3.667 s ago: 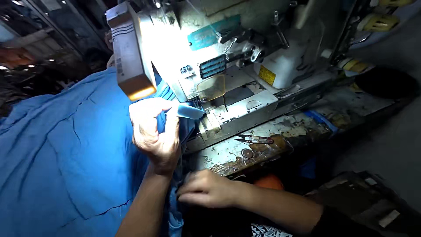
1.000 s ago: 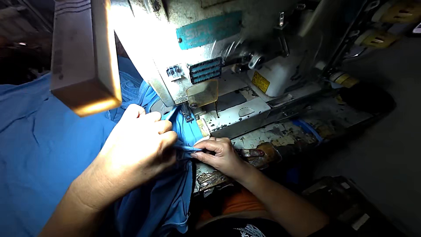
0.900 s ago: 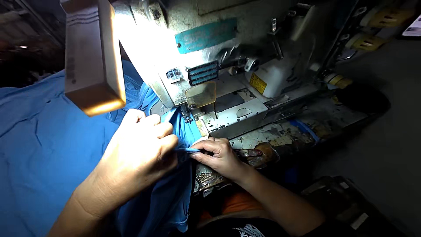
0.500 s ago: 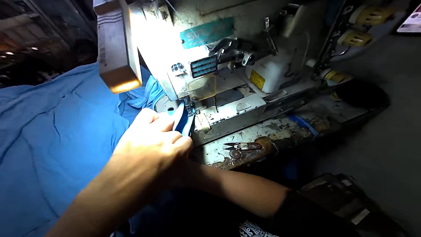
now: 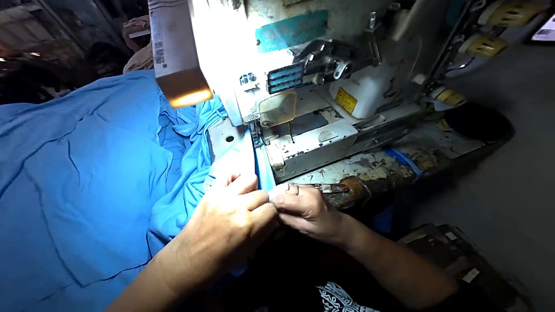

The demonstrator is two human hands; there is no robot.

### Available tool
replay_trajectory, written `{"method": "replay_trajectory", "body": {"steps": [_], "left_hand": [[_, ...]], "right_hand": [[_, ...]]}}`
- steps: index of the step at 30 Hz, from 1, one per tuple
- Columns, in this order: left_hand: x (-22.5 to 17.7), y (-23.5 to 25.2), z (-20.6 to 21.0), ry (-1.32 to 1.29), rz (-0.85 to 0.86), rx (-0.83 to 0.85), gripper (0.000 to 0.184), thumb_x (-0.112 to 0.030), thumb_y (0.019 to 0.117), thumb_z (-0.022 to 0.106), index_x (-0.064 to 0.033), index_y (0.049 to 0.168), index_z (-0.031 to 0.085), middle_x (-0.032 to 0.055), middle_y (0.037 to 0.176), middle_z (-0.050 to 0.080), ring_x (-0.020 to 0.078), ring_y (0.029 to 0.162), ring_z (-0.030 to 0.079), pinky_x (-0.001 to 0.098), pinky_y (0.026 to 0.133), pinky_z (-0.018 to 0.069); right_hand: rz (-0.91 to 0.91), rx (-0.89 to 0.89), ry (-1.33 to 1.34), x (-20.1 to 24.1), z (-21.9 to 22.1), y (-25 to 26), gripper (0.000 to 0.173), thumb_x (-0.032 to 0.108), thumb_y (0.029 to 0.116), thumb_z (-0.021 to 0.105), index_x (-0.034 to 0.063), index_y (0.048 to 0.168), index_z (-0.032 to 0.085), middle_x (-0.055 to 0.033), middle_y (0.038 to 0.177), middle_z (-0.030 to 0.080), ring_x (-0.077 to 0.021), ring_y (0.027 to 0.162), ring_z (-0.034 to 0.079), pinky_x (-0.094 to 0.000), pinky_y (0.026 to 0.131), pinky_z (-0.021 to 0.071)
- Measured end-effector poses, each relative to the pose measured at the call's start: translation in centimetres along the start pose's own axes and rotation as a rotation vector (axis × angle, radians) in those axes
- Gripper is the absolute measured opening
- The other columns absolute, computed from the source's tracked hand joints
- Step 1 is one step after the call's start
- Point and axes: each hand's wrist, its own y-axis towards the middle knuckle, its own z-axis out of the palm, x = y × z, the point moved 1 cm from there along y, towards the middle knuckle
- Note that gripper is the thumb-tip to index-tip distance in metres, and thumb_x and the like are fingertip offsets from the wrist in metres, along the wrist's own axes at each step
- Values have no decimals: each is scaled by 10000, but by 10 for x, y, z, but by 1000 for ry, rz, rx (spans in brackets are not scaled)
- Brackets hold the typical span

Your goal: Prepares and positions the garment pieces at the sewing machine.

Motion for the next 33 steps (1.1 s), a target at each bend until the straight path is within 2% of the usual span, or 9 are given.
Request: {"method": "replay_trajectory", "body": {"steps": [2,4,5,14,19,22,25,28,33], "left_hand": [[12,-10,15,56,-68,-34,185,-346,970,622,-183,980,710,-12,928,655,200,1001,593,467,939,384],[34,-27,33,113,-159,-93,159,-243,913,622,-151,983,731,44,1165,722,298,1260,593,621,1077,366],[42,-35,38,139,-206,-129,165,-186,895,604,-129,963,742,60,1218,721,319,1296,579,644,1095,340],[47,-25,32,324,-278,-178,166,-119,884,575,-110,781,704,63,1027,755,336,1196,627,639,1080,295],[69,-7,23,350,-293,-140,148,-104,865,562,-63,802,689,106,1017,749,387,1181,624,638,1065,304],[67,-4,18,314,-286,-140,122,-85,840,568,-66,813,685,103,1134,742,385,1239,596,640,1079,294],[47,-15,26,223,-240,-122,168,-118,936,556,-118,866,709,53,1215,733,331,1346,542,650,1131,264],[33,-30,39,207,-259,-146,240,-96,1002,507,-159,946,732,4,1225,744,277,1364,539,603,1132,268],[41,-20,35,216,-283,-121,242,-87,971,503,-148,873,715,10,1125,768,292,1331,568,621,1124,263]], "right_hand": [[60,-62,53,3,-1,-8,144,77,972,620,-29,949,715,-125,918,725,-93,939,684,-197,879,533],[142,-91,123,7,-2,-17,165,118,976,658,-31,923,706,-110,910,722,-58,921,678,-179,862,537],[165,-93,127,9,-1,-21,183,134,976,673,-34,910,707,-112,891,721,-61,892,677,-179,841,538],[192,-177,-16,-8,14,-32,173,161,972,684,0,913,704,-91,824,712,-46,798,660,-136,763,510],[159,-204,-42,-36,17,-6,157,122,943,688,-21,894,731,-104,810,720,-52,745,656,-146,723,518],[145,-202,-9,-43,16,7,143,113,934,696,-21,903,737,-85,817,722,-39,726,647,-151,705,524],[175,-164,5,-33,17,-1,166,143,948,699,-14,921,747,-95,841,740,-56,774,675,-163,747,533],[174,-166,25,-25,21,-19,175,151,976,679,-13,941,726,-107,855,731,-56,796,671,-154,759,522],[193,-207,31,-32,26,-13,175,141,965,690,-26,939,734,-102,846,732,-30,762,653,-135,744,513]]}}
